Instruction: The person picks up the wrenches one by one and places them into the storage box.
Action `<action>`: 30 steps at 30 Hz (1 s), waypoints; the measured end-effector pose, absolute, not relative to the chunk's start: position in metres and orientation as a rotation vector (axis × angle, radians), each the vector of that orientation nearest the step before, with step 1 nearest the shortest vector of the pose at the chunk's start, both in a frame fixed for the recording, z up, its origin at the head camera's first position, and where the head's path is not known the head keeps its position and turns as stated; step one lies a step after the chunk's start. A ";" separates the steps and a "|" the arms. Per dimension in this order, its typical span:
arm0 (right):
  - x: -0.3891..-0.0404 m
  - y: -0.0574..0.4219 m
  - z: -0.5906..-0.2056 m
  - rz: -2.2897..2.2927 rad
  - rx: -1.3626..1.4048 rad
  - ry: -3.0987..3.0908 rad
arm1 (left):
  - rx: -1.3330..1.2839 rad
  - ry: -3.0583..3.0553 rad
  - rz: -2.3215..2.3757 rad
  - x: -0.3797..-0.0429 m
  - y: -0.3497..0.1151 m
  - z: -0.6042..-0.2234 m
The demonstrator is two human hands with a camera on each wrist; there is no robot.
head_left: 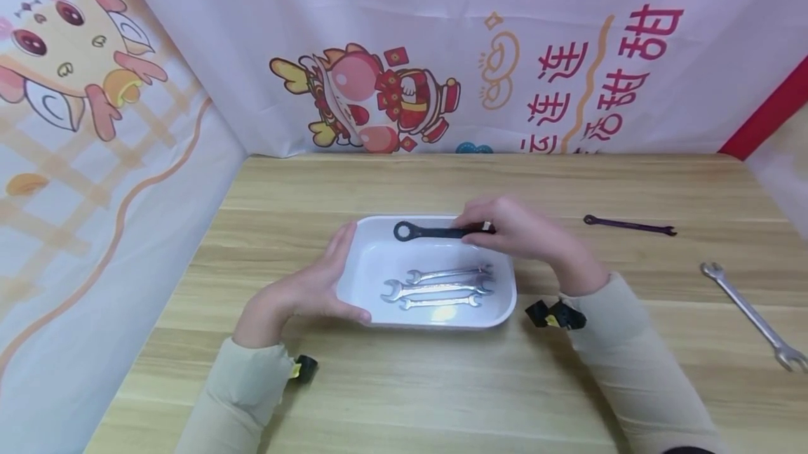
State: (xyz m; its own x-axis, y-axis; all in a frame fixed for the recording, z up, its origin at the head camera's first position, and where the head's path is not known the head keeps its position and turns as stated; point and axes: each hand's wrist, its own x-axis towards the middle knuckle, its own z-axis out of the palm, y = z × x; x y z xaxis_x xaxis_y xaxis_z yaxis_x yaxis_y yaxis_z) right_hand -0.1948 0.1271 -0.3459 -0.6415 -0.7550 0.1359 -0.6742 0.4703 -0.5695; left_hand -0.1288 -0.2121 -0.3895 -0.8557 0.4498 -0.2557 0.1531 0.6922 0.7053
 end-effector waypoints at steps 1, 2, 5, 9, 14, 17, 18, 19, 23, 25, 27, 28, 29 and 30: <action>-0.195 0.125 -0.347 -0.895 -1.267 2.570 | 0.469 2.491 0.988 -0.129 -0.212 -0.390; -0.195 0.123 -0.348 -0.892 -1.273 2.559 | 0.474 2.491 0.990 -0.129 -0.212 -0.390; -0.196 0.116 -0.350 -0.884 -1.275 2.525 | 0.483 2.488 0.997 -0.129 -0.213 -0.390; -0.199 0.106 -0.355 -0.868 -1.280 2.488 | 0.486 2.485 1.007 -0.129 -0.213 -0.390; -0.203 0.096 -0.366 -0.881 -1.276 2.449 | 0.482 2.483 1.009 -0.128 -0.214 -0.390; -0.204 0.091 -0.374 -0.886 -1.282 2.416 | 0.487 2.491 0.990 -0.128 -0.214 -0.390; -0.204 0.089 -0.377 -0.890 -1.280 2.398 | 0.488 2.495 0.981 -0.128 -0.214 -0.391; -0.204 0.088 -0.379 -0.891 -1.278 2.386 | 0.487 2.497 0.975 -0.128 -0.214 -0.391; -0.203 0.084 -0.384 -0.868 -1.251 2.370 | 0.490 2.496 0.975 -0.129 -0.214 -0.391; -0.203 0.082 -0.386 -0.841 -1.244 2.378 | 0.490 2.494 0.976 -0.129 -0.213 -0.391; -0.203 0.080 -0.387 -0.809 -1.235 2.386 | 0.487 2.493 0.974 -0.129 -0.213 -0.390; -0.203 0.080 -0.388 -0.792 -1.234 2.389 | 0.485 2.493 0.970 -0.129 -0.213 -0.390; -0.203 0.079 -0.389 -0.780 -1.231 2.391 | 0.483 2.493 0.967 -0.129 -0.213 -0.390; -0.204 0.078 -0.389 -0.770 -1.226 2.390 | 0.482 2.494 0.963 -0.129 -0.213 -0.390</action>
